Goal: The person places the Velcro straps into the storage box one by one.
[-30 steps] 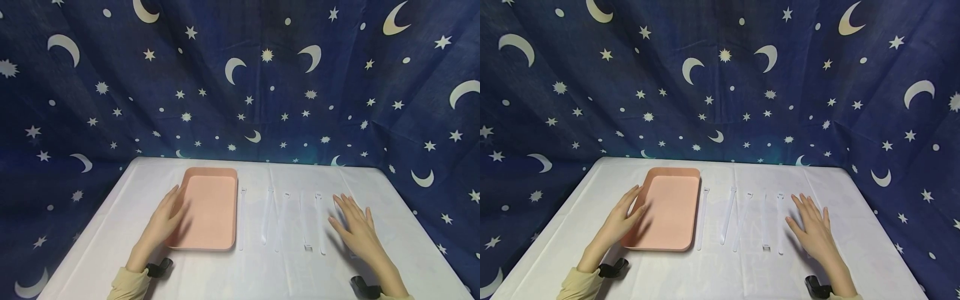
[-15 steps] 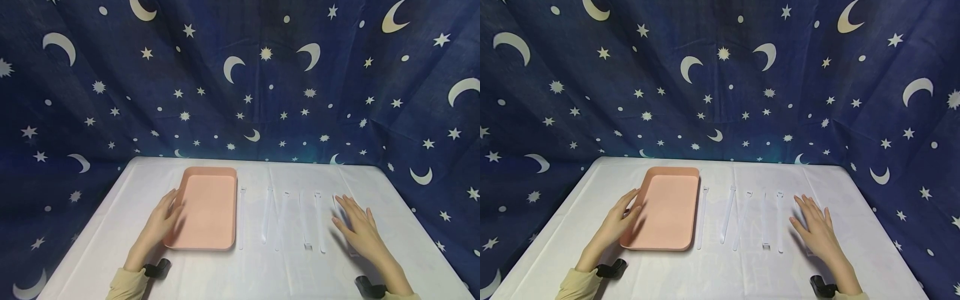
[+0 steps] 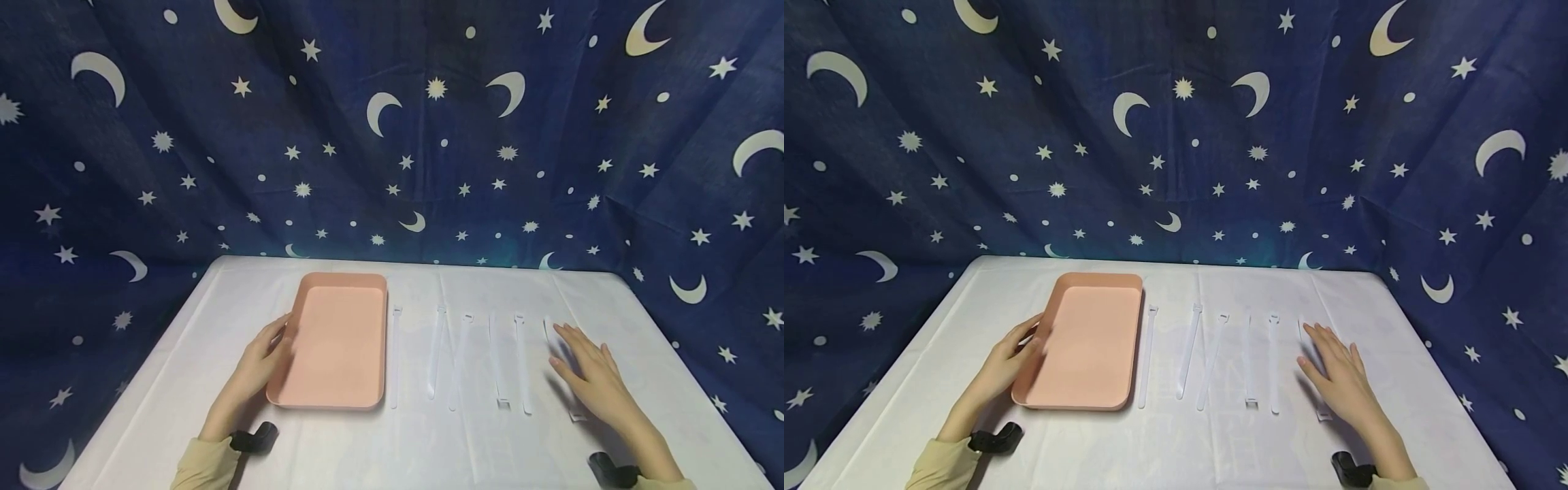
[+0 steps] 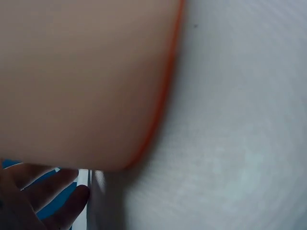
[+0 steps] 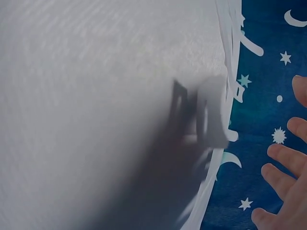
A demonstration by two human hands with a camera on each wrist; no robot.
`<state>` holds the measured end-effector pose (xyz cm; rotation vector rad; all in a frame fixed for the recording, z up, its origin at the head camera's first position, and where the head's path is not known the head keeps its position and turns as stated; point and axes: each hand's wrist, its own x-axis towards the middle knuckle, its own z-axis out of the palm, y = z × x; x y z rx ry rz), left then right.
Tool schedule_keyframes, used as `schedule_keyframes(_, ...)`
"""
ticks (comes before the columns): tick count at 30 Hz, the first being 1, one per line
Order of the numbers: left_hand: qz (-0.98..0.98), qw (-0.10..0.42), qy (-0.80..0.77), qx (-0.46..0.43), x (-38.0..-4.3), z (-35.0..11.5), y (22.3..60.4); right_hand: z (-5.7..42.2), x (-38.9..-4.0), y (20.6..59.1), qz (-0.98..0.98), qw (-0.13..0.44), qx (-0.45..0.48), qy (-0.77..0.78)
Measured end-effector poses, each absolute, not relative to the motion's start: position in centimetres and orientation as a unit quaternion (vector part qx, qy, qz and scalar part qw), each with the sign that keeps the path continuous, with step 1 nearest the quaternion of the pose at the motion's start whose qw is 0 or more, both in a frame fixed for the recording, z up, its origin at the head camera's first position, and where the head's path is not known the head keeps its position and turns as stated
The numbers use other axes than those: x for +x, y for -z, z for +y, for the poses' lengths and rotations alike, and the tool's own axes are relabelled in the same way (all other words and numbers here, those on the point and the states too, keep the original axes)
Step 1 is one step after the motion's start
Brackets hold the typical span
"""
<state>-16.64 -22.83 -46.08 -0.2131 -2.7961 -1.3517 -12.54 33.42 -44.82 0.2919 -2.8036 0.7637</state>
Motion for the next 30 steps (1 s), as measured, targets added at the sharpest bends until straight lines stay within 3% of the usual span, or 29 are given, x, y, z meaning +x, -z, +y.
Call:
schedule_keyframes(14, -0.883, -0.047, 0.467, -0.027, -16.9, -23.4, 46.7, 34.4, -13.1, 45.0, -0.955, 0.093, 0.102, -0.263)
schedule_keyframes(30, -0.862, -0.059, 0.501, -0.043, -17.2, -23.8, 47.4, 35.3, -13.8, 45.6, -0.955, 0.063, 0.1, -0.271)
